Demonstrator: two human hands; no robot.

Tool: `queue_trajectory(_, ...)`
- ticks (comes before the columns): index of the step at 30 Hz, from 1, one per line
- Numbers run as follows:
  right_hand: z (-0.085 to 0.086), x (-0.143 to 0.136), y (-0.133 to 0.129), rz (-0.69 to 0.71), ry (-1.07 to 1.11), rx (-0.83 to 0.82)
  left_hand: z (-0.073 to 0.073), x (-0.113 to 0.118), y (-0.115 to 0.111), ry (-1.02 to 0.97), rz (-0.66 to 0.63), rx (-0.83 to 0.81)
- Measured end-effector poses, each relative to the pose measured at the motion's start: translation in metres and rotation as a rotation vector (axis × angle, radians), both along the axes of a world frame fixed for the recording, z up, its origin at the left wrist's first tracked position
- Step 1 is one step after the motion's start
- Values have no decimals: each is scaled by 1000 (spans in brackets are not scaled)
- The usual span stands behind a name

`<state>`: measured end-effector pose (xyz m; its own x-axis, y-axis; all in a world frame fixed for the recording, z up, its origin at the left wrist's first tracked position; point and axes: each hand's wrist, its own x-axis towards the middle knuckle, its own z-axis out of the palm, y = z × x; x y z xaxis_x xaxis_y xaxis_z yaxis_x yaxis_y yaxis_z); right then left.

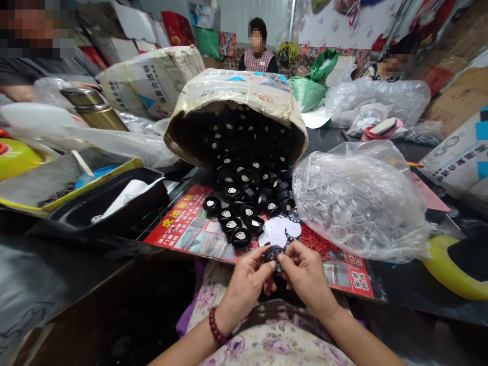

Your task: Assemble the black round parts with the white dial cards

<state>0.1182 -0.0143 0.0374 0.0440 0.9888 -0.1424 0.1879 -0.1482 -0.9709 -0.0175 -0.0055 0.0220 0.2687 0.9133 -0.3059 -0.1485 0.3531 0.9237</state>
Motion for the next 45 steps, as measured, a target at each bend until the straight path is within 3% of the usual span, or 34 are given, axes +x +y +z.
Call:
queue_trajectory(3,-4,-6,-1,-91,236,-124,0,1,0,-34,-8,17)
queue_trajectory(6,-8,-8,-2,-121,315,-156,-1,2,-2,-29,-12,38)
queue_trajectory(9,-10,-4,-2,-55,176,-123,-3,1,-3,77,22,95)
queue_trajectory(12,-10,2,-3,-19,-87,39,-2,-2,-5,170,47,183)
queue_trajectory(14,-9,5,-3,5,-151,145,-2,-3,-6,192,29,222)
queue_trajectory(18,-7,3,-7,102,-54,205,-3,-2,-8,196,-2,208)
queue_trajectory(24,-2,14,-16,233,43,165,-5,-5,5,12,-22,30)
queue_trajectory(28,-5,60,-19,103,-399,273,-2,-10,18,-169,57,-90)
queue_trajectory(31,-15,91,-15,13,-756,288,2,-6,21,-271,8,-134)
queue_trajectory(34,-26,99,-9,21,-933,295,1,2,18,-247,-99,-122)
queue_trajectory(37,-31,94,-6,11,-1004,327,-7,5,13,-102,-118,-79)
queue_trajectory(40,-27,86,-7,-30,-915,349,-15,4,9,2,-62,-74)
queue_trajectory(45,-4,58,-10,-79,-278,274,-14,12,5,-61,-53,-142)
